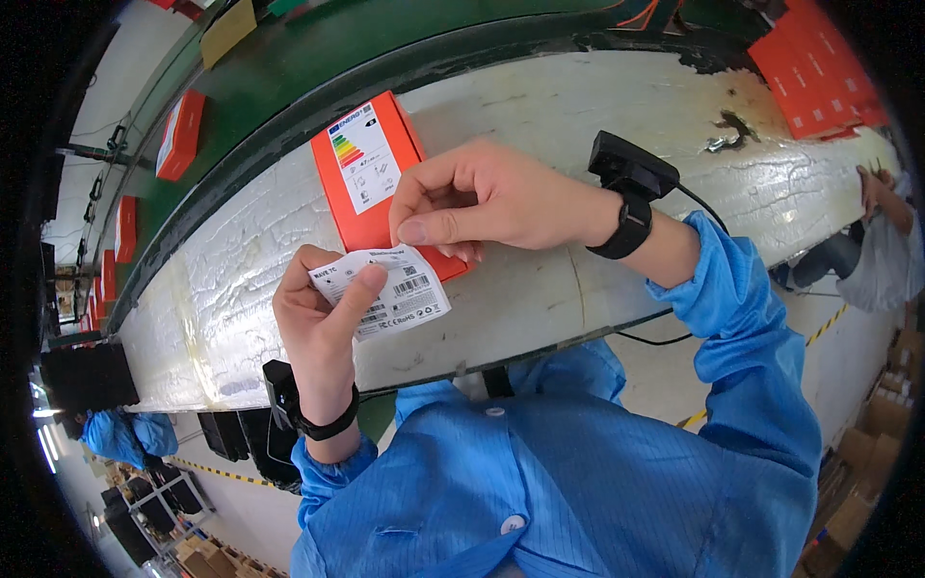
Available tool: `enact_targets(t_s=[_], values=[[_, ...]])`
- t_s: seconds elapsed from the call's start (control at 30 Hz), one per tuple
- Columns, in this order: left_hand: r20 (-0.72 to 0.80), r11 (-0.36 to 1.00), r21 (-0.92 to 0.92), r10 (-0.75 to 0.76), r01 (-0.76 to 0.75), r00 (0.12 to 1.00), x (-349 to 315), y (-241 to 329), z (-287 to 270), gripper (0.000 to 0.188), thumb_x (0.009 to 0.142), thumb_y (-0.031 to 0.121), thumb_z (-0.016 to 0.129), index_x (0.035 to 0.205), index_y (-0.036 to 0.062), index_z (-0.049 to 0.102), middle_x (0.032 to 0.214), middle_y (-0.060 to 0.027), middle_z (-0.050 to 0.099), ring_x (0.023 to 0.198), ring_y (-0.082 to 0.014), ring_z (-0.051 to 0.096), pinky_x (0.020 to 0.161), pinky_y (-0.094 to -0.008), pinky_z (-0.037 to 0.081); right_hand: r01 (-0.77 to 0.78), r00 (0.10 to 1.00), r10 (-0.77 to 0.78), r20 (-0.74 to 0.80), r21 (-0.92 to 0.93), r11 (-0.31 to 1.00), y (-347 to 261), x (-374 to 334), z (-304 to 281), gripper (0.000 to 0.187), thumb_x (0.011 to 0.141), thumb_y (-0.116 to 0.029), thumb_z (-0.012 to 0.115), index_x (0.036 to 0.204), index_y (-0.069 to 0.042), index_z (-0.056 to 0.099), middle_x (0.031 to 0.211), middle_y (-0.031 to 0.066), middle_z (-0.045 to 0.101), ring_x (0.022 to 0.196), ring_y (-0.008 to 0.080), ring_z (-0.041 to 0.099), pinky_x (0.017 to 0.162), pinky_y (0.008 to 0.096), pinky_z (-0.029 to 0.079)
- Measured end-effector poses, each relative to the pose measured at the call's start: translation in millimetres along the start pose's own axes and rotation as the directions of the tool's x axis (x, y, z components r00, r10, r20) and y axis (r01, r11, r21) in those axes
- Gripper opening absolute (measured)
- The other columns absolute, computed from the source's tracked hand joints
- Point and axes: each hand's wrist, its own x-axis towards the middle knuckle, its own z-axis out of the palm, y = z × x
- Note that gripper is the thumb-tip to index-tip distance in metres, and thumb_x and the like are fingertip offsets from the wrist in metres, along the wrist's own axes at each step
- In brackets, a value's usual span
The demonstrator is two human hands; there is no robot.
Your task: Applying stickers and energy labels to red product boxes on a conveyor belt.
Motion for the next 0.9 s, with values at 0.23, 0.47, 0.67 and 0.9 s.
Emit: enact_targets(t_s=[0.23, 0.47, 0.67, 0.9], values=[[0.342, 0.899, 0.186, 0.319, -0.396, 0.884, 0, 8, 5, 0.026, 0.076, 0.008, 0.088, 0.097, 0.0023, 0.075, 0.081, -0.0047, 0.068, 0.079, -0.0098, 0.062, 0.070, -0.0285, 0.049, -0.098, 0.979, 0.086, 0.187, 0.058, 0.993, 6, -1, 11, 0.018, 0.103, -0.023, 0.063, 0.108, -0.006, 0.064, 0.083, -0.0054, 0.061, 0.066, 0.0007, 0.051, 0.054, 0.0187, 0.038], [0.113, 0.976, 0.140, 0.152, -0.167, 0.982, 3, 13, -4, 0.029, 0.081, 0.011, 0.086, 0.074, 0.0009, 0.060, 0.077, -0.0037, 0.065, 0.072, -0.0056, 0.055, 0.062, -0.0251, 0.042, -0.001, 0.996, 0.000, -0.087, -0.006, 1.000, -8, -4, 11, 0.018, 0.100, -0.023, 0.068, 0.099, -0.005, 0.067, 0.079, -0.0039, 0.061, 0.068, 0.0029, 0.053, 0.059, 0.0212, 0.041], [0.000, 0.992, 0.122, 0.020, -0.020, 1.000, -34, -11, -22, 0.033, 0.086, 0.008, 0.082, 0.070, 0.0048, 0.053, 0.072, 0.0019, 0.052, 0.067, -0.0044, 0.043, 0.059, -0.0230, 0.033, 0.037, 0.997, -0.062, -0.035, -0.474, 0.880, -9, -6, 25, 0.019, 0.094, -0.019, 0.074, 0.087, -0.003, 0.069, 0.074, -0.0013, 0.060, 0.066, 0.0054, 0.053, 0.058, 0.0235, 0.040], [-0.777, 0.862, 0.483, 0.342, 0.153, 0.529, -122, -78, -147, 0.018, 0.090, 0.004, 0.069, 0.085, 0.0047, 0.051, 0.086, -0.0002, 0.047, 0.076, -0.0091, 0.042, 0.066, -0.0242, 0.035, 0.181, 0.905, -0.313, -0.288, -0.406, 0.896, -19, -11, 0, 0.011, 0.098, -0.015, 0.068, 0.101, -0.004, 0.070, 0.087, -0.0027, 0.064, 0.069, 0.0014, 0.050, 0.061, 0.0195, 0.039]])
